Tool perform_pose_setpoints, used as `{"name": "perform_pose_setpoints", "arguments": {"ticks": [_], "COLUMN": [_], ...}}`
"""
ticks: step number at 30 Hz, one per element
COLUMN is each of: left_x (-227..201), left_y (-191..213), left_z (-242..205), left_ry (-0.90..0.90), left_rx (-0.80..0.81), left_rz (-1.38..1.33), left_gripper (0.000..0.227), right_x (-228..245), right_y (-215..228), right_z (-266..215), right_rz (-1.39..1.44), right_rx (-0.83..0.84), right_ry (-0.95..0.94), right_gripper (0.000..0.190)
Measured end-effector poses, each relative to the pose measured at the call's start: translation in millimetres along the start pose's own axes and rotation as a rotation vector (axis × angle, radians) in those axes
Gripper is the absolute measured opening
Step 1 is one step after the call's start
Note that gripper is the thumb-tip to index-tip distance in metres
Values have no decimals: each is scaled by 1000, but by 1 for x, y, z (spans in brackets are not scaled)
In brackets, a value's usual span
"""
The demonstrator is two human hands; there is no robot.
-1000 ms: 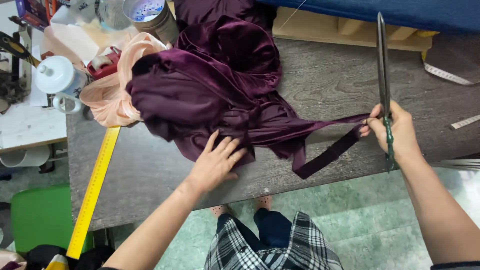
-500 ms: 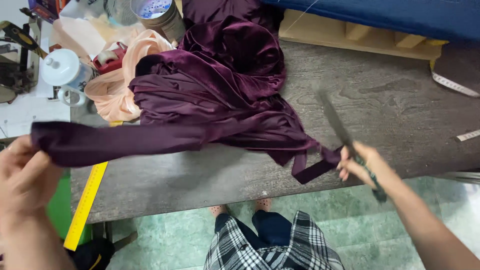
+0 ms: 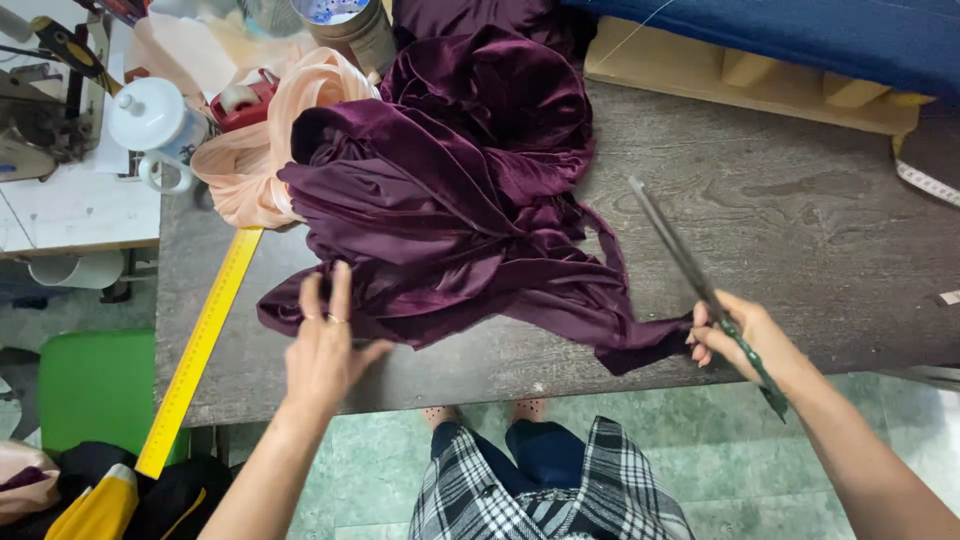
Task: The person cuts a piece of purple fabric on a table using a pair of scissors. They repeatedly cut strips from the fabric, adjust the material, and continue cutting along the edge.
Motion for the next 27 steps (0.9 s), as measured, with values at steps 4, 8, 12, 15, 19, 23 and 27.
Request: {"name": "perform_pose_setpoints", "arguments": {"ticks": [4,8,12,15,19,23,27], "left_x": [52,36,-69,-108,-152,-158,-113], "left_y": [-31,23,167,176,128,85,32], "left_z": [54,109,131,147,153,118,84], "left_ry": [208,140,-469,-184,-764,-766,-978], "left_rx": [142,214,-215,-368,-501,-309,-367], "left_rz": [-177,-446,-696,-559,-779,-524,-166], "left_gripper": [87,33,53,43,56,56,26], "right_x": [6,-5,-7,-5,-3,-3,-12], "right_y": [9,18,21,19,20,23,29], "right_z": [-4,-10,-16,-19,-24,-24,-21], "right_rz": [-60,-42,-21,-18,-1,-25,-32], "right_rx": [-52,-98,-92,-121,-148,-140,-123], "right_ry": [63,20,29,17,14,18,50], "right_gripper": [12,10,11,10,11,9,9]}}
Point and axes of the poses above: each hand's wrist, its own z-axis towards the middle knuckle, its own y-axis out of the back of the hand, x = y × z, the point moved 3 cm from there along z, towards the middle knuckle, and after that the axes turned 3 degrees about y, right-handed, at the moved point
